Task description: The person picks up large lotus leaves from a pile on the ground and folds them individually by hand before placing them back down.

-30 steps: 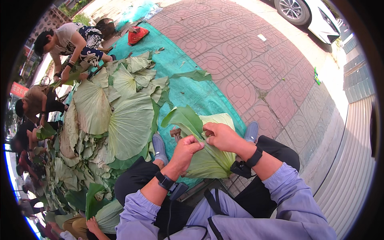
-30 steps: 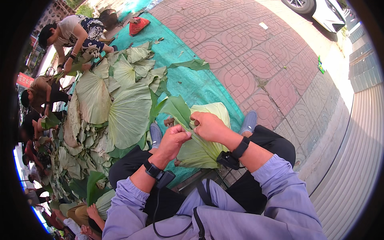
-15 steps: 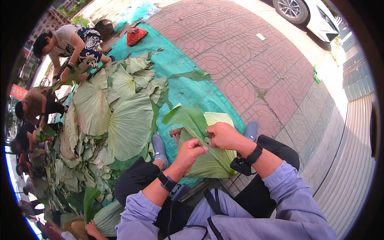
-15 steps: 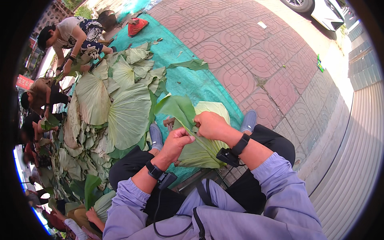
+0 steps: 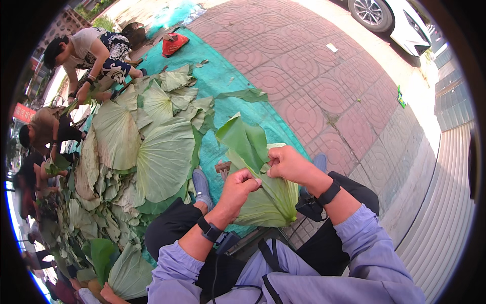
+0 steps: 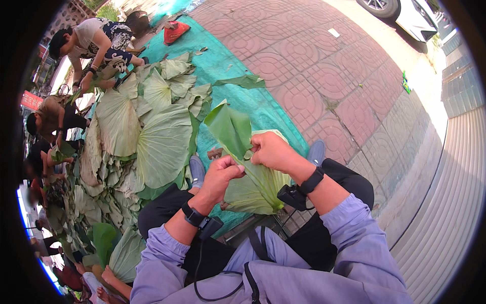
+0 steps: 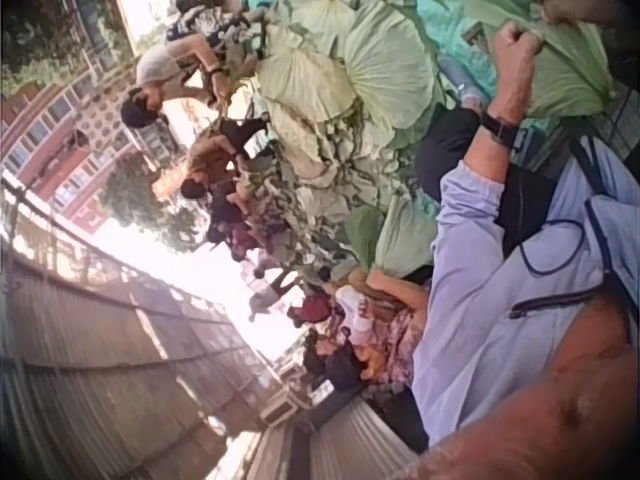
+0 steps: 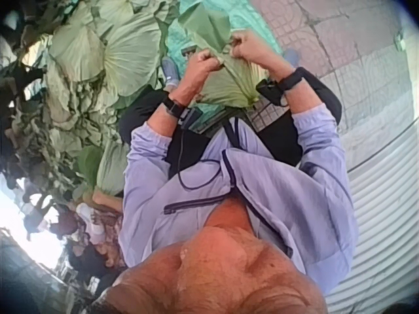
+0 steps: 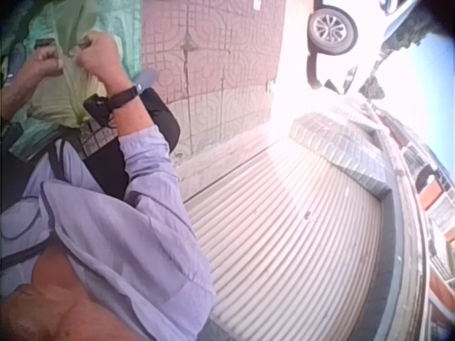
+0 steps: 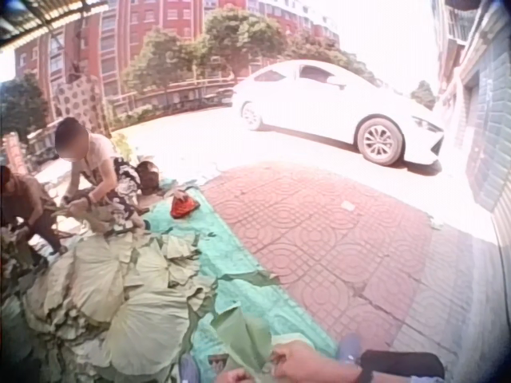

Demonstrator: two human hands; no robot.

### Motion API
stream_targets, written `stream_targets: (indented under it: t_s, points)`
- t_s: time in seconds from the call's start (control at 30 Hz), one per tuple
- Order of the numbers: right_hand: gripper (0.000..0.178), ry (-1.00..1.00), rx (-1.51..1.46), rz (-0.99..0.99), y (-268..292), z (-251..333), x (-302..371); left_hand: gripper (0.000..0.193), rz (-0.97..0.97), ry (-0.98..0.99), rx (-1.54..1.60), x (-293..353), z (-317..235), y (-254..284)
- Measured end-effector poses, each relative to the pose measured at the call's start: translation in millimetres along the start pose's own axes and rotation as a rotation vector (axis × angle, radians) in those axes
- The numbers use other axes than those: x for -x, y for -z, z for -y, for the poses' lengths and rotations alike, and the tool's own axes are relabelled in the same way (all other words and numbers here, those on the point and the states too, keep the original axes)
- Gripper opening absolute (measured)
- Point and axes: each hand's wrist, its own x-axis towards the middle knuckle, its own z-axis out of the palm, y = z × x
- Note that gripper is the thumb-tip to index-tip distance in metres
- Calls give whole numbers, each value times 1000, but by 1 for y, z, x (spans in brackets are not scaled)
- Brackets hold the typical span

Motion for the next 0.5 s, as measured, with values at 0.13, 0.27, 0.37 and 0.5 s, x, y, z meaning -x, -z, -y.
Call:
stream_targets:
  t_s: [0.13,0.27,0.37,0.5]
  points:
    - [16,1,-158,10,5,16,6,11,-16,-109,-120,-4,-4,6]
    - [13,85,36,-66,5,29,13,14,-33,-262,-300,-1,-15,4]
    - [9,84,287,-165,-3,35,16,16,-46,-315,-350,-1,-20,0]
    - [11,224,580,-285,-13,37,18,16,-71,-314,-355,-3,-21,0]
